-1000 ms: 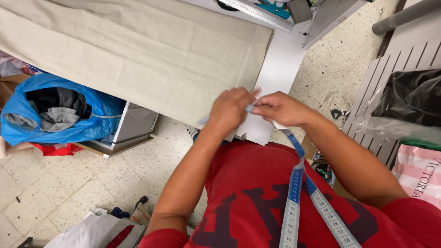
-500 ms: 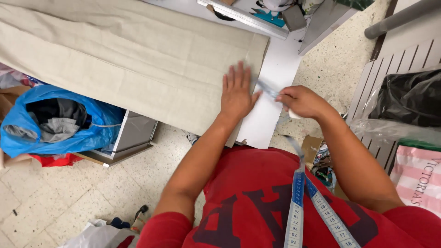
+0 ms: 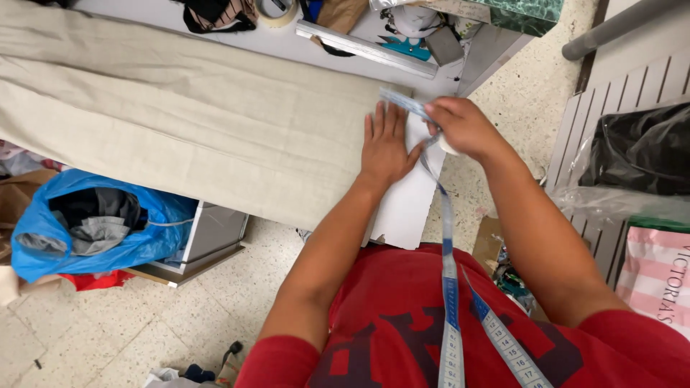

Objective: Measuring and marking trousers on a workbench using a ruler and chalk, followed by cutting with scissors.

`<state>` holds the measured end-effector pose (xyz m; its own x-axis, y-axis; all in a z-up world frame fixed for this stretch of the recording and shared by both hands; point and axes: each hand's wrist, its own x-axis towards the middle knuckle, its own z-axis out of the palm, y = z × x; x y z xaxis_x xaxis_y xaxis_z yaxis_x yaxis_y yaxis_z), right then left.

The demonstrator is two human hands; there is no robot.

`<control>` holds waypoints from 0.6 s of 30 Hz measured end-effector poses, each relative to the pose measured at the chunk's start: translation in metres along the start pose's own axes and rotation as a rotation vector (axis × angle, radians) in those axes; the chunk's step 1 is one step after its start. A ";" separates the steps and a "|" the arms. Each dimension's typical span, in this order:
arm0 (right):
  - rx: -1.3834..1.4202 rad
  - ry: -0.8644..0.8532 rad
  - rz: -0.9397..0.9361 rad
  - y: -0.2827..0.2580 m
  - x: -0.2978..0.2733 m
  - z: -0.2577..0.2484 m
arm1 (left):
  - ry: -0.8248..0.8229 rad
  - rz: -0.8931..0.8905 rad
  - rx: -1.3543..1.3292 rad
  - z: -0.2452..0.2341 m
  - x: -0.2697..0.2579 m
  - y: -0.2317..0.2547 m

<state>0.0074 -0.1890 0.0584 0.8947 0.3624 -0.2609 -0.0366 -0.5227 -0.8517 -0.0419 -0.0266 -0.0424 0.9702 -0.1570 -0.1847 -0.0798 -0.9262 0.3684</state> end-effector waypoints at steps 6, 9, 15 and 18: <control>-0.408 -0.008 0.180 0.070 0.062 0.002 | 0.645 0.078 0.050 0.087 0.030 -0.005; -0.424 -0.038 0.176 0.077 0.065 -0.001 | 0.655 -0.006 -0.067 0.068 0.021 0.000; -0.390 -0.072 0.214 0.061 0.065 -0.002 | 0.116 0.031 0.000 0.028 0.016 0.007; -0.390 -0.064 0.199 0.055 0.065 -0.004 | 0.041 0.031 0.006 0.020 0.017 0.007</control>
<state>0.0654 -0.1977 -0.0037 0.8573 0.2665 -0.4405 -0.0232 -0.8347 -0.5502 -0.0305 -0.0422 -0.0611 0.9757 -0.1719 -0.1361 -0.1113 -0.9231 0.3681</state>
